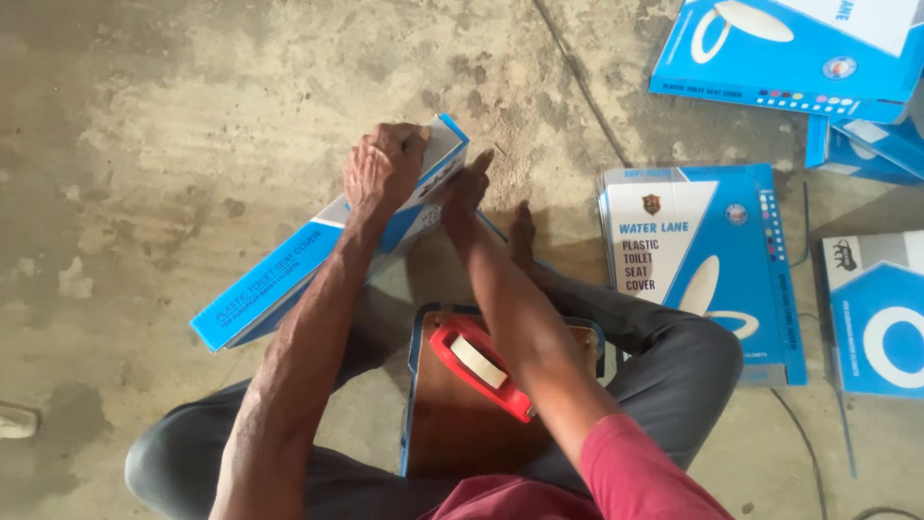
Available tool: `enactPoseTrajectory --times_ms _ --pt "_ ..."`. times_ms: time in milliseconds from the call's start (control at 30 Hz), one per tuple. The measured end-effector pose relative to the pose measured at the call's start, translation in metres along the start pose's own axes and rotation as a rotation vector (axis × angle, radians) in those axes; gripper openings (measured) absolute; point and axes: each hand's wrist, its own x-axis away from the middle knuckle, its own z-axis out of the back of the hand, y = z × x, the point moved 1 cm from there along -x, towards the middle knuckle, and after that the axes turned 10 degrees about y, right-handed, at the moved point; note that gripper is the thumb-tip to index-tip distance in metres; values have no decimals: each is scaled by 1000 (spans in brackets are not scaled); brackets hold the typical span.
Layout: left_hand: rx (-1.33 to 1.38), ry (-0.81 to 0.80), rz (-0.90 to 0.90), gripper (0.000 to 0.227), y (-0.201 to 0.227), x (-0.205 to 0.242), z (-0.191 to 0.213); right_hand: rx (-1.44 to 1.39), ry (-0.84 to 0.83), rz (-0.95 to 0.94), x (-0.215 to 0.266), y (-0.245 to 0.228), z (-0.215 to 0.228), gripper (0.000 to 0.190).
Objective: The person sits on the floor and repeatedly folds and tapes blue and white cardboard boxes labeled 'WATER LANE'. They use a red handheld tape dispenser to seal the boxes and place them in a growing stack.
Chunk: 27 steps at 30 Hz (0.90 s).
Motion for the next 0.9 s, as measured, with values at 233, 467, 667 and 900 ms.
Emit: enactPoseTrajectory --times_ms 233,467,667,900 --pt "-50 30 -35 31 4 3 0 -98 -267 682 52 -71 54 68" --pt "-54 -136 115 47 5 16 -7 415 -629 640 75 -130 47 57" --pt "-134 111 -384 47 14 27 -2 502 -549 669 54 -144 48 54" --pt "27 -144 42 55 22 24 -4 240 -830 518 85 -143 66 30"
